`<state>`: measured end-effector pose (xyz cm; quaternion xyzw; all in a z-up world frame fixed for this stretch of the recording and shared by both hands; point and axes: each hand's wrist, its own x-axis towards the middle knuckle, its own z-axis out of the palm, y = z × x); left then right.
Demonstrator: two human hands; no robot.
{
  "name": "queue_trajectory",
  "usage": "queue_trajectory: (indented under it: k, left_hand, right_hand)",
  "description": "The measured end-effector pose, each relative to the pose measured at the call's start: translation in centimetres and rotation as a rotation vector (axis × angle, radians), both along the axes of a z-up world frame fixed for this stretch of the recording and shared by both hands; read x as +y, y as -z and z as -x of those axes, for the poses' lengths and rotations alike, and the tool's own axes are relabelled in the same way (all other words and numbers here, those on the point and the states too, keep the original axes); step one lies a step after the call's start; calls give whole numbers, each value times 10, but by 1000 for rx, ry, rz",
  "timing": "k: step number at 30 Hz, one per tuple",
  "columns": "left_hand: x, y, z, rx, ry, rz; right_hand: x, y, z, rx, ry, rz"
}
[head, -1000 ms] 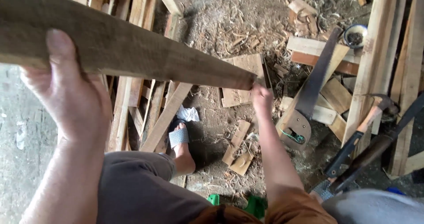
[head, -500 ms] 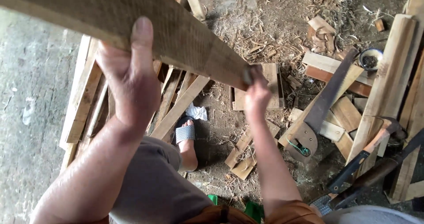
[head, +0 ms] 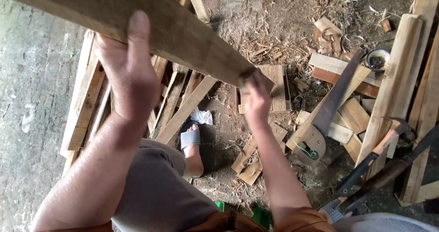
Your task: Sanding a wooden plank manually using sandpaper to smooth the surface and edges.
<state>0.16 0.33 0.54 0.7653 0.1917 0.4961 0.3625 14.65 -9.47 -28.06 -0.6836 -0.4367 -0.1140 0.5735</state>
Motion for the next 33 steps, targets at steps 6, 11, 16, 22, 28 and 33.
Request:
queue_trajectory:
  k: [6, 11, 16, 22, 28, 33]
  left_hand:
    - [10, 8, 7, -109, 131, 55]
    - [12, 10, 7, -114, 141, 65]
    - [10, 11, 5, -141, 125, 57]
    - [-17, 0, -2, 6, 54, 22]
    - [-28, 4, -7, 6, 12, -109]
    - [-27, -1, -7, 61, -55, -113]
  right_hand:
    - [-28, -2, -35, 1293, 51, 168]
    - [-41, -9, -53, 1517, -336, -447]
    - [-40, 23, -67, 1461, -295, -491]
    - [-39, -60, -29, 1079, -167, -255]
    - [-17, -47, 6, 257, -53, -11]
    - [-21, -42, 0, 144, -126, 34]
